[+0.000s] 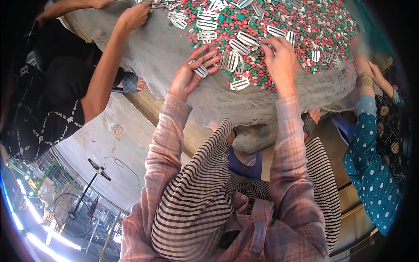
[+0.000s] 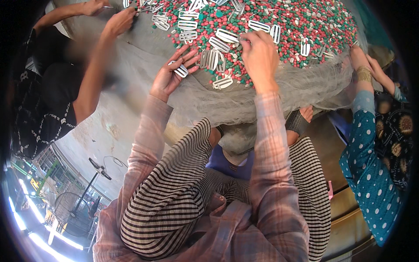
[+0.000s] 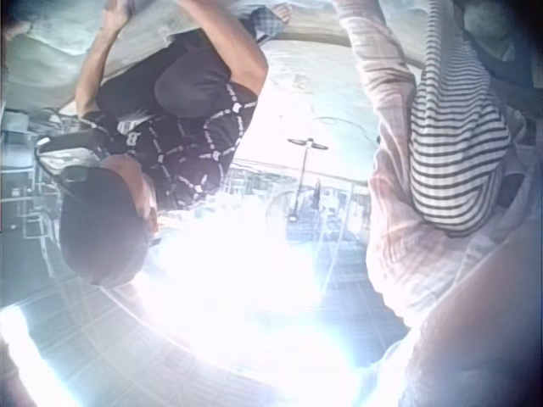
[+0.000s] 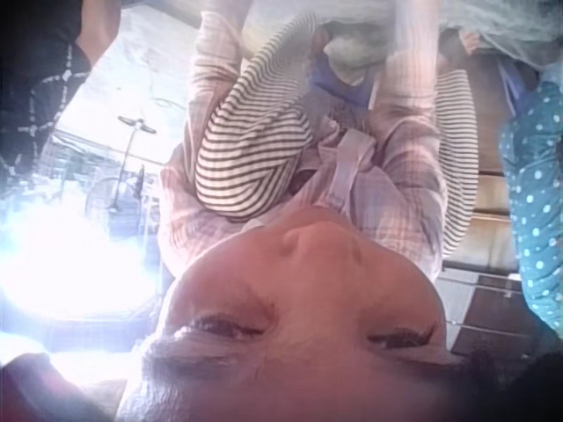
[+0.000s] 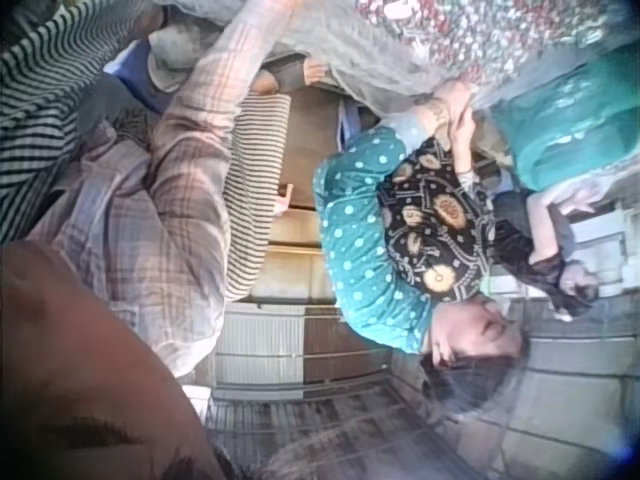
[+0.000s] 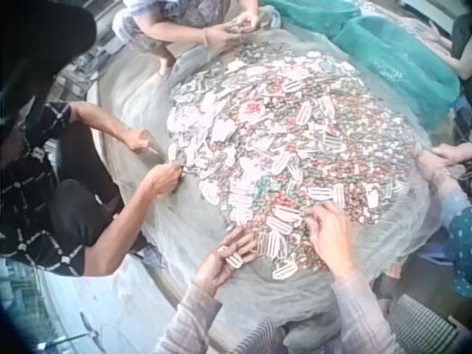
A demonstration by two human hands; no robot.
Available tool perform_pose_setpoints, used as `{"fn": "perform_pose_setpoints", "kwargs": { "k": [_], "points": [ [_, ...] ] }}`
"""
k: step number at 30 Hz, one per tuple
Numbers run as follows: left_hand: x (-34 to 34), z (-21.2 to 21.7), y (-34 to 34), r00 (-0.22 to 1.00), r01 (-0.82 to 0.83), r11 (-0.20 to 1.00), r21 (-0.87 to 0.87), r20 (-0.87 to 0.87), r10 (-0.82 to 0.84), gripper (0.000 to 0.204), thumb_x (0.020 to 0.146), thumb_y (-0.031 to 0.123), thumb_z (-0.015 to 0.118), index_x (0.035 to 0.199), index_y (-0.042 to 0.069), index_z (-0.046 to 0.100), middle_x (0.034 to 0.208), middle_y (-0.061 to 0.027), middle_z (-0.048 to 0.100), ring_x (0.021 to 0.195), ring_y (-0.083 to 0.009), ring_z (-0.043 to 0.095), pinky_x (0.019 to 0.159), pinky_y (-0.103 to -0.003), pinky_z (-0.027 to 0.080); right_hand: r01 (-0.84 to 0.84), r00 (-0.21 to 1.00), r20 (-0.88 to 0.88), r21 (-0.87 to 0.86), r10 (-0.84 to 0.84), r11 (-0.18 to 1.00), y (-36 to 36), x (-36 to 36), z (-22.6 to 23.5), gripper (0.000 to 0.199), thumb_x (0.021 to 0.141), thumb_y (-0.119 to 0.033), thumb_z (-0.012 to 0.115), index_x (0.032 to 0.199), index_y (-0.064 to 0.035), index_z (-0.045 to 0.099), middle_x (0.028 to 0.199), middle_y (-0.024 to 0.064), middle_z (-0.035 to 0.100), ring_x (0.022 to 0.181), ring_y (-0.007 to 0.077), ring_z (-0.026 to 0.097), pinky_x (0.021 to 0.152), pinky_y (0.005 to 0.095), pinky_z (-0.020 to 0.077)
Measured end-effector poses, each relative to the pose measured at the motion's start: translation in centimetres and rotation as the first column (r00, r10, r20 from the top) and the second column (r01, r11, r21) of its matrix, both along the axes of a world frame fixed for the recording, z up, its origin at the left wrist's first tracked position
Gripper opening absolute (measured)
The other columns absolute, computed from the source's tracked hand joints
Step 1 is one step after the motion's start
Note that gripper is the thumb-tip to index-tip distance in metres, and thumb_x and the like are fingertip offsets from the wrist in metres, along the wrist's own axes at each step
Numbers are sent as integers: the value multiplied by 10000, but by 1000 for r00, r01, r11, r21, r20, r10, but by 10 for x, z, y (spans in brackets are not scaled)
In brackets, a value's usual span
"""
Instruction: The person sorts small white plastic buckles from a large mixed pile of colorful plastic pieces on a table. They pick up the buckles by hand and place them into a green basket while other people also sort the pile.
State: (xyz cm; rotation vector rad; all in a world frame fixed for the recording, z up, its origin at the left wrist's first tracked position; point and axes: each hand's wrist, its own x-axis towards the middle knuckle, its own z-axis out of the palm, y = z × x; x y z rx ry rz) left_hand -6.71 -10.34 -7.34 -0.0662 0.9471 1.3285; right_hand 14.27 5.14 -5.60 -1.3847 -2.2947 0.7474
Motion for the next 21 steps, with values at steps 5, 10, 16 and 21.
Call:
{"fn": "perform_pose_setpoints", "kwargs": {
  "k": [5,10,16,21],
  "points": [
    [18,8,19,841,137,971,-198,-495,-219,491,939,160,519,1380,31,346,1195,-96,544,784,-98,556,612,-196,456,-100,995,-7,-83,100,991,2,-31,-9,123,787,-134,647,830,-19,646,618,139,610,603,300,619,568,414,479],
    [63,28,34,471,38,999,-22,-881,-37,292,937,256,530,1124,38,584,788,-33,568,715,-86,501,617,-240,421,-238,921,-379,-723,-84,649,-66,-33,26,182,842,-127,597,955,16,585,603,125,613,568,174,631,492,306,458],
    [-15,7,-31,678,-214,945,-248,-734,-39,273,942,288,516,909,69,675,689,34,483,562,-23,372,501,-196,315,-345,898,-368,-929,-240,134,-59,28,30,165,892,-108,563,1034,-29,533,714,71,630,570,111,601,481,237,450],
    [-8,-4,-3,172,46,997,-57,-983,-64,236,853,258,651,941,42,688,783,-10,587,647,-100,536,550,-233,421,-7,931,-246,-752,-271,659,-35,25,-2,276,830,-264,671,955,-24,617,760,107,661,732,156,649,597,255,479]
  ]
}}
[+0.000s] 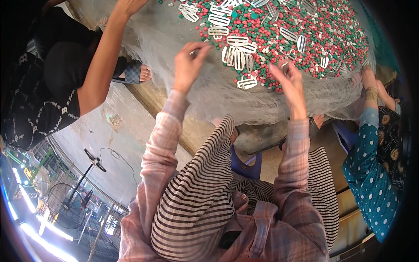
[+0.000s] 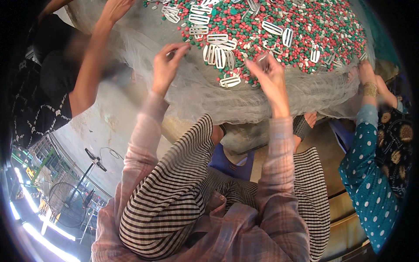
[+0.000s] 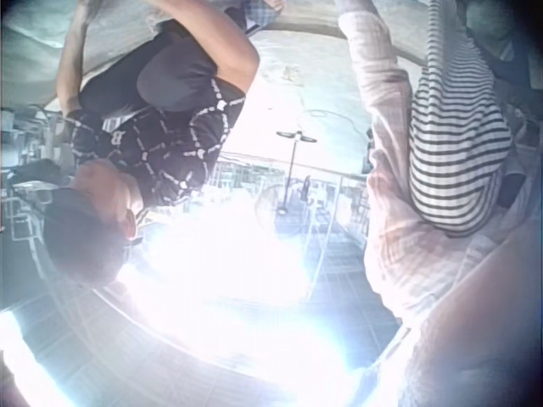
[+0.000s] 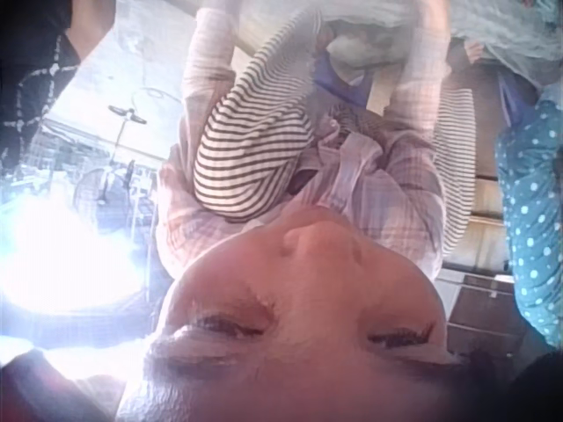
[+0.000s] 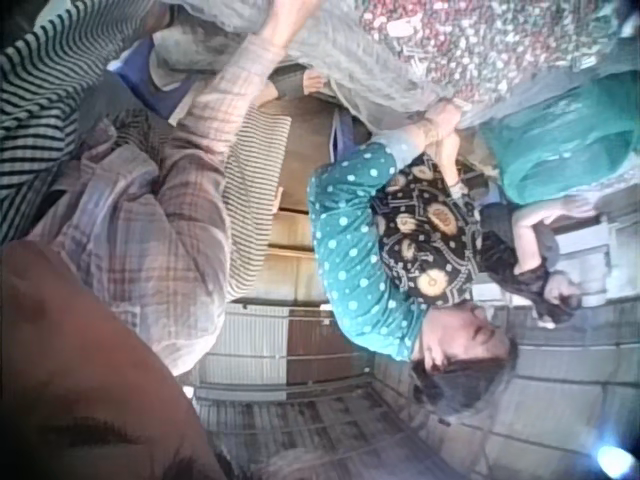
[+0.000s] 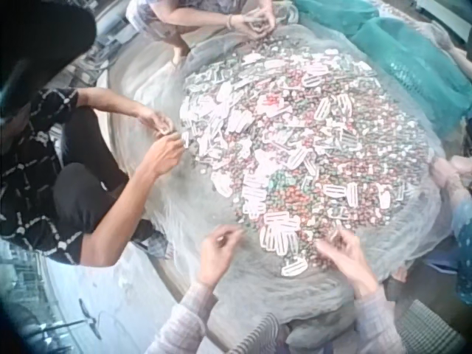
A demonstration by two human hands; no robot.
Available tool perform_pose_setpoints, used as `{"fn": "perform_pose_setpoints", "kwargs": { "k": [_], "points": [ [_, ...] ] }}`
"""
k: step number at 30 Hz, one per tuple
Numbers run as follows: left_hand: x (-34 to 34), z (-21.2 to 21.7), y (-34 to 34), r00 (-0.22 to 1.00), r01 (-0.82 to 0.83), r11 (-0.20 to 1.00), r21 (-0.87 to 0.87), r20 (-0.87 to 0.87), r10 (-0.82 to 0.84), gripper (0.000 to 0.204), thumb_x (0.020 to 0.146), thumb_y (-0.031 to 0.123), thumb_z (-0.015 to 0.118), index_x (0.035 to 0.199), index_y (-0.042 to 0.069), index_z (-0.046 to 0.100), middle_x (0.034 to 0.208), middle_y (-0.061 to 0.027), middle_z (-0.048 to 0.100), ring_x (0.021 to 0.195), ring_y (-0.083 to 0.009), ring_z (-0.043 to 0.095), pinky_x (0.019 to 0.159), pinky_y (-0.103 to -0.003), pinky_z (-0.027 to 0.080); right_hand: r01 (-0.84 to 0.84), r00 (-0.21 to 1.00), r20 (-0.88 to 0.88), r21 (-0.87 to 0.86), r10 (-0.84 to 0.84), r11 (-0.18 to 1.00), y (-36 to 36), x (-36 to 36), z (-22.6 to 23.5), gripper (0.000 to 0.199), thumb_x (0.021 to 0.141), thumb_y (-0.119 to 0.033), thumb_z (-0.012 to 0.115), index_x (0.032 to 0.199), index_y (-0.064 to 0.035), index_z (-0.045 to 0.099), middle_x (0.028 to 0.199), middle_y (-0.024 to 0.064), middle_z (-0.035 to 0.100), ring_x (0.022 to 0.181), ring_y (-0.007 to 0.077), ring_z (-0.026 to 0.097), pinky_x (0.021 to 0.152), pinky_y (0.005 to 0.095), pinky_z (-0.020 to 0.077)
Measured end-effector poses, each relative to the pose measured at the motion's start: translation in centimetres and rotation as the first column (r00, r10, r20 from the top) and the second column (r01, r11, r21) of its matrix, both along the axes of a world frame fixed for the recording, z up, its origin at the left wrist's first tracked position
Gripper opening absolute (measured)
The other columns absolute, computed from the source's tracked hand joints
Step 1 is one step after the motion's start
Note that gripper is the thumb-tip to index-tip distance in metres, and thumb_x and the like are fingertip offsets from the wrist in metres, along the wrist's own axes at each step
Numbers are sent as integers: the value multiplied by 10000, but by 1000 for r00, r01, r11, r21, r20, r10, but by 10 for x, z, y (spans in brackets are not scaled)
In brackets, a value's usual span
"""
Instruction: The person sorts small white plastic buckles from a large mixed pile of colorful plastic pieces on a table. They pick up the buckles by hand and place them into a green basket while other people also sort the pile.
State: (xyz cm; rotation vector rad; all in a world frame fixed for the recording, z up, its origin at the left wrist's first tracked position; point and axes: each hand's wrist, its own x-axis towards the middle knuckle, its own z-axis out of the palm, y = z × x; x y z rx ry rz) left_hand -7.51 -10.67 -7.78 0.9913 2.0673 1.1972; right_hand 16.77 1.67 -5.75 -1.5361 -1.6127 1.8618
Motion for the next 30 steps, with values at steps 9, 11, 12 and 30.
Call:
{"fn": "perform_pose_setpoints", "kwargs": {
  "k": [9,11,12,30],
  "points": [
    [0,-19,53,977,215,969,-120,39,-211,305,801,219,668,1068,77,631,856,-12,607,685,-94,520,565,-219,410,7,982,171,397,-81,918,13,-63,-24,352,723,-335,737,840,-13,659,668,101,642,584,196,600,559,327,456],
    [-7,-4,44,859,118,979,-167,511,-16,307,829,211,609,1096,58,603,805,-3,586,622,-80,462,521,-205,366,77,996,9,331,-85,940,22,-48,-25,214,753,-217,727,784,-29,631,551,-36,501,506,61,424,477,231,350],
    [-11,1,39,657,3,988,-156,745,116,314,859,212,526,1106,23,569,760,9,569,588,-63,392,500,-189,314,122,988,-118,184,-101,975,23,-43,-22,180,760,-194,722,782,-42,629,571,-45,495,510,53,422,480,225,345],
    [-1,8,-24,696,-42,967,-253,686,210,124,813,94,690,874,48,592,881,-25,619,680,-119,577,637,-258,522,9,506,-667,-630,-547,777,28,-58,1,290,873,-251,466,953,1,585,800,153,642,696,293,651,632,414,571]
  ]
}}
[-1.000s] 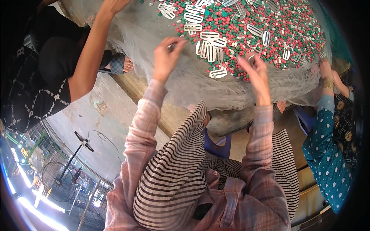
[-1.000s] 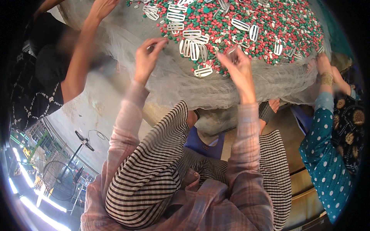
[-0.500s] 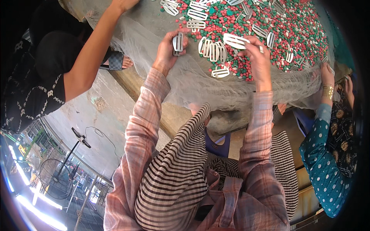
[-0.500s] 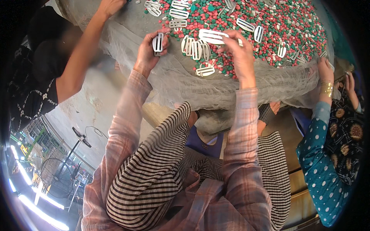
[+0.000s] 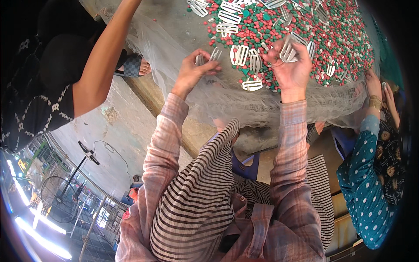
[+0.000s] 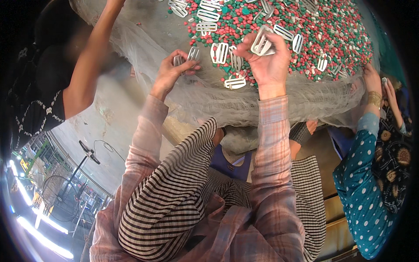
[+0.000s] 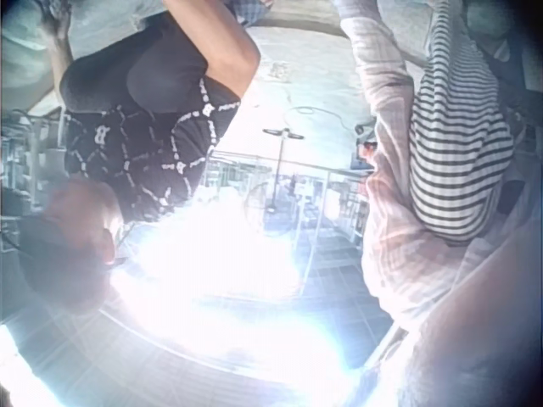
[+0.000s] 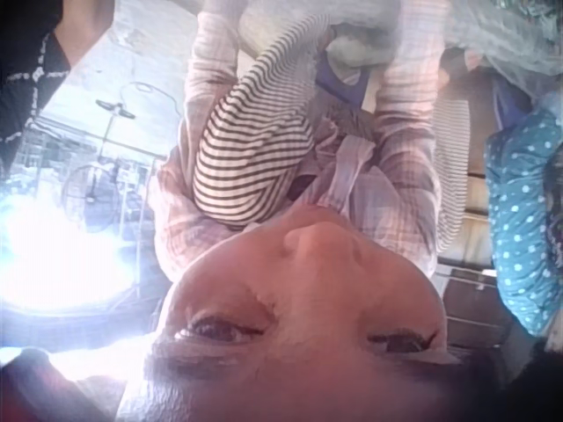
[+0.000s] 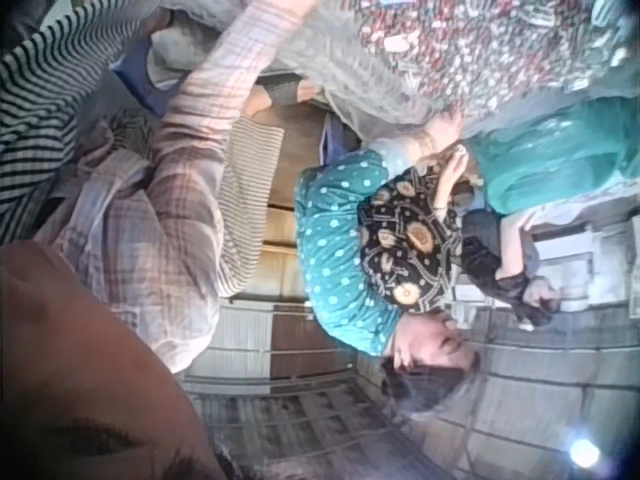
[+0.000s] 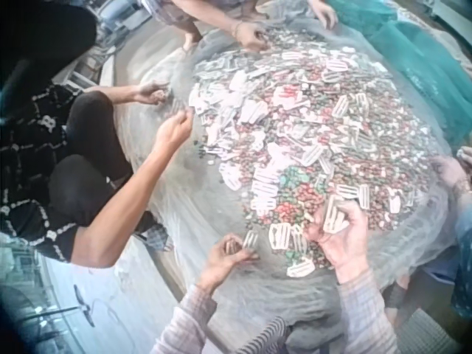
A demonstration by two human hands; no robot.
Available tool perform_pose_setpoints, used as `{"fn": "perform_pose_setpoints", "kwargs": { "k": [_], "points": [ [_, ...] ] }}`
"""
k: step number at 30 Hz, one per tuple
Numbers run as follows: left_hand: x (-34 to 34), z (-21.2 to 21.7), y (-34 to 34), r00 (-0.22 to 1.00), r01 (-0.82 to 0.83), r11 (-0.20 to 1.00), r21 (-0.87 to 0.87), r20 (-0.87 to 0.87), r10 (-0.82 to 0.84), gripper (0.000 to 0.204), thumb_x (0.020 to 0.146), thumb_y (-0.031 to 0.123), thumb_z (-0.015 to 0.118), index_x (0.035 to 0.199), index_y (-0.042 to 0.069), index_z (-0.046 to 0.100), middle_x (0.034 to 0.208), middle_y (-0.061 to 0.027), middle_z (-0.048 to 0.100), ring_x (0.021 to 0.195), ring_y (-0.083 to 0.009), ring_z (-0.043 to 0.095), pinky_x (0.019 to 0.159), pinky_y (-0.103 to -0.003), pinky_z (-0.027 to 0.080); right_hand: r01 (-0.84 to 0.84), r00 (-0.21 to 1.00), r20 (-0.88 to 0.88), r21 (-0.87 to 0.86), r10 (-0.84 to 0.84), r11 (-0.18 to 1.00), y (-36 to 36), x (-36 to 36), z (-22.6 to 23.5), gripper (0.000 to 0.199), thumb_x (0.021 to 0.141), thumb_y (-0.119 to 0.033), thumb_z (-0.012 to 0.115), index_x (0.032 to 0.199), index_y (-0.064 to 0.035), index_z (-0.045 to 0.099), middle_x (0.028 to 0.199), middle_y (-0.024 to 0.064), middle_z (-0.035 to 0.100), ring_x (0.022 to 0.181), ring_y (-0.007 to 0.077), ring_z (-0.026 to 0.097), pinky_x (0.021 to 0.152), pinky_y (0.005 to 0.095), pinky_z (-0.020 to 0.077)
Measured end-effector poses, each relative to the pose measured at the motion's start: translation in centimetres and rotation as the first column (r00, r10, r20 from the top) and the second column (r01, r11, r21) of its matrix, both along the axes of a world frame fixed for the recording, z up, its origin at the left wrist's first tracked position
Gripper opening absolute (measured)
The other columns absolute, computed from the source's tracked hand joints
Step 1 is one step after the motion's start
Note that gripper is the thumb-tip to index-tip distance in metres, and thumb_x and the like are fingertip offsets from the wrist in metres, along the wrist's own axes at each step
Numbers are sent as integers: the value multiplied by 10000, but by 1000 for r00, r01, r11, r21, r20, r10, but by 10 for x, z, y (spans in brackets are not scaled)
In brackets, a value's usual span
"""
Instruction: The person sorts small white plastic buckles from a large mixed pile of colorful plastic pieces on a table. They pick up the buckles by hand and place them into a green basket while other people also sort the pile.
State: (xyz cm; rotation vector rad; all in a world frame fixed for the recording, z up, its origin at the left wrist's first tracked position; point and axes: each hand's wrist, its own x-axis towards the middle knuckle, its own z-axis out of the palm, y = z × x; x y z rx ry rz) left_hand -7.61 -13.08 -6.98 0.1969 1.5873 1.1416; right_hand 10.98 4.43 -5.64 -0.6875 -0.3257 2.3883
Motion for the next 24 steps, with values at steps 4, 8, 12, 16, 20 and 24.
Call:
{"fn": "perform_pose_setpoints", "kwargs": {
  "k": [4,8,12,16,20,24],
  "points": [
    [-13,4,-22,993,99,987,-129,-54,-107,155,846,115,650,973,32,618,795,-15,617,638,-97,562,581,-232,475,-345,820,500,48,277,937,-19,-27,-4,232,875,-246,612,917,-17,602,729,91,634,509,121,570,377,222,409],
    [-21,-11,-20,872,314,899,-305,-282,-400,234,808,187,692,996,53,656,742,-9,621,621,-89,548,551,-234,435,-525,744,526,76,413,848,-58,-54,-3,294,878,-223,593,1022,29,542,786,132,665,654,208,672,481,280,538],
    [-16,-20,-6,785,118,915,-386,-528,-324,318,661,261,779,910,86,689,771,-81,671,677,-187,626,657,-309,493,-630,666,517,5,537,776,-70,-47,-12,319,873,-166,581,1096,52,510,804,152,672,707,237,685,500,295,549],
    [-11,-22,-7,815,61,946,-319,-531,-231,307,680,217,787,936,77,691,729,-4,627,635,-82,540,588,-249,451,-767,499,782,197,373,611,-81,-42,-20,271,841,-134,607,1029,51,544,764,152,676,666,213,676,525,305,505],
    [-5,-36,-7,792,-6,972,-234,-594,-139,275,659,223,781,895,100,709,764,-74,663,683,-175,607,644,-297,483,-867,423,888,455,-182,205,-92,-42,-37,140,829,-93,574,882,34,548,663,195,626,641,363,632,600,432,490],
    [-1,-34,-6,805,-56,974,-218,-587,-85,264,641,222,782,873,115,717,781,-116,679,706,-227,641,671,-324,498,-956,275,908,293,-315,10,-97,-54,-28,138,785,-70,560,892,0,509,619,219,598,650,387,627,584,480,483]
  ]
}}
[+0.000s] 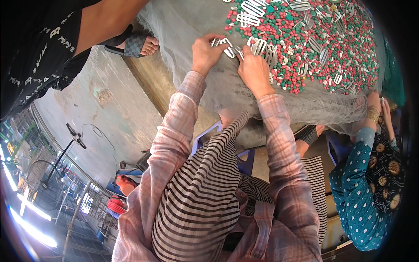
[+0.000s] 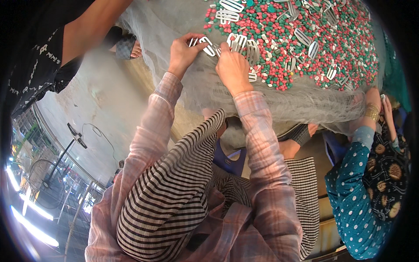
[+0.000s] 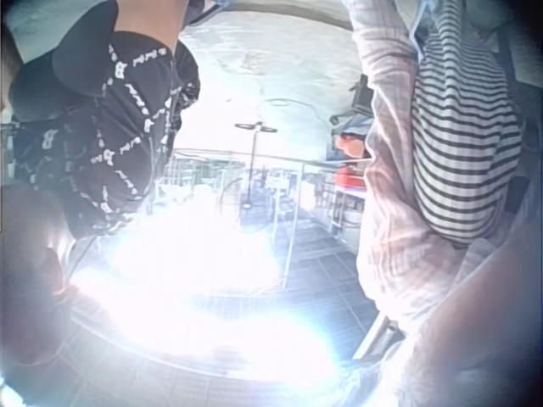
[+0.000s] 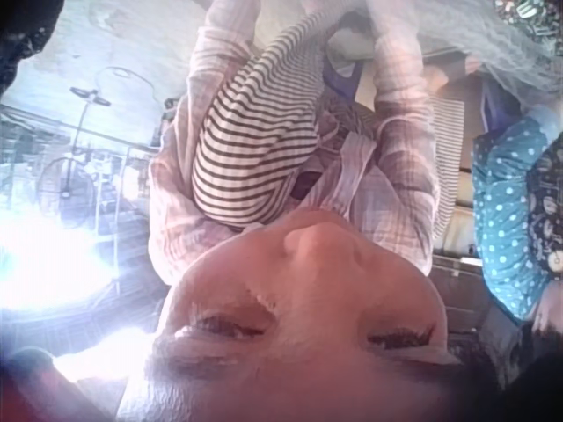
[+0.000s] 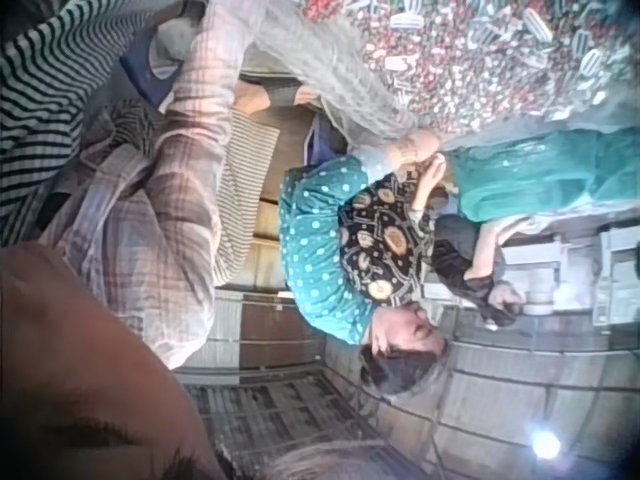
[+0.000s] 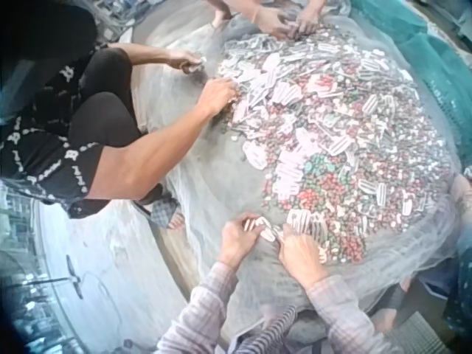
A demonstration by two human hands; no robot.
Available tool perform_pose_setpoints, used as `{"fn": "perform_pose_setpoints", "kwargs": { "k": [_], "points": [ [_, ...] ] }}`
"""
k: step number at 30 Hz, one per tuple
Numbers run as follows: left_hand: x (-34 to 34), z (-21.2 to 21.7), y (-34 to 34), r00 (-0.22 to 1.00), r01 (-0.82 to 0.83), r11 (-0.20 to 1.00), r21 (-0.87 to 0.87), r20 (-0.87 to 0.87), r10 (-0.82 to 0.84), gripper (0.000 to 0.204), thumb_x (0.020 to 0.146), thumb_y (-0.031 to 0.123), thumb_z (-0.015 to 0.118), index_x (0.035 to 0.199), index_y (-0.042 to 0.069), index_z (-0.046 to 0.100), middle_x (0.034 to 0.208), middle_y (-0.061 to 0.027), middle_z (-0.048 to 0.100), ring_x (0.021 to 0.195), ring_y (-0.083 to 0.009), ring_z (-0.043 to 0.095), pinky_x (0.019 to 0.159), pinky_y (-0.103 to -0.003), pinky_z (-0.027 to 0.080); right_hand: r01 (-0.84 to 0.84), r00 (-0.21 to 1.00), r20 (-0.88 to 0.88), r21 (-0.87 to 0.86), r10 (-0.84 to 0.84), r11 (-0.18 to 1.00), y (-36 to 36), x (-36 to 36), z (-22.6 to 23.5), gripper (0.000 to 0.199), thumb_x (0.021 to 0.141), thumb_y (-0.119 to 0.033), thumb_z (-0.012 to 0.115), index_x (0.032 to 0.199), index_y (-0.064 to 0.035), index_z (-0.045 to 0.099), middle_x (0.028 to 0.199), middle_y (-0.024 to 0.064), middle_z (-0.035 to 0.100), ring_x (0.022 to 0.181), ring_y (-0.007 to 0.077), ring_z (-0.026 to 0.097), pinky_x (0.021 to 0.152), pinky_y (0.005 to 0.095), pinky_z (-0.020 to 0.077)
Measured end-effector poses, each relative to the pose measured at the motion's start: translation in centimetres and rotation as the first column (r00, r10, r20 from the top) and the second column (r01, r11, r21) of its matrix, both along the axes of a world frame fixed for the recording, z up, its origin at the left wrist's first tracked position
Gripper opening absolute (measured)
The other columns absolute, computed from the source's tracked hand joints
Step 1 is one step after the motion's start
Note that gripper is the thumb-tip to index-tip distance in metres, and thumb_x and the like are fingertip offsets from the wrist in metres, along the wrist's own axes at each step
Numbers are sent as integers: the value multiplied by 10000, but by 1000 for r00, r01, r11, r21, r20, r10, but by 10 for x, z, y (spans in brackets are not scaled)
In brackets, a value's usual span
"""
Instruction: The person sorts small white plastic buckles from a large mixed pile of colorful plastic pieces on a table. They pick up the buckles by hand and place them into a green basket while other people also sort the pile.
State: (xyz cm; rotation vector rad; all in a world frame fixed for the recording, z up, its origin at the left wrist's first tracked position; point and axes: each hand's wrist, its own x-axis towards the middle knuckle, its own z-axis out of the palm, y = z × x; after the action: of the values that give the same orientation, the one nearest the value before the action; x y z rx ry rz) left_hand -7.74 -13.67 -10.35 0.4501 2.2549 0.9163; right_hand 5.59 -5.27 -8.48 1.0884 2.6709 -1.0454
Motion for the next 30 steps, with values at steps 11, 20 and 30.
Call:
{"fn": "perform_pose_setpoints", "kwargs": {
  "k": [11,20,30],
  "points": [
    [3,-14,-4,994,-54,994,98,104,43,207,719,54,725,919,11,690,809,-10,631,710,-75,534,625,-222,449,-84,996,47,252,75,964,-26,-5,-9,194,752,-46,546,899,-60,421,567,162,602,551,328,637,465,424,488],
    [7,-14,1,979,-152,981,119,153,133,211,761,29,688,967,-11,669,834,-17,629,724,-75,541,643,-226,458,-25,998,70,250,7,968,-33,-15,-8,126,790,-103,546,863,-37,467,613,151,631,595,294,658,511,396,506],
    [-3,17,-3,906,-121,970,211,422,21,201,810,112,692,976,32,612,775,36,563,666,-37,486,593,-192,406,224,969,-102,-17,-225,974,-10,24,5,155,855,-165,550,902,-23,506,629,215,597,598,398,601,544,509,439]
  ]
}}
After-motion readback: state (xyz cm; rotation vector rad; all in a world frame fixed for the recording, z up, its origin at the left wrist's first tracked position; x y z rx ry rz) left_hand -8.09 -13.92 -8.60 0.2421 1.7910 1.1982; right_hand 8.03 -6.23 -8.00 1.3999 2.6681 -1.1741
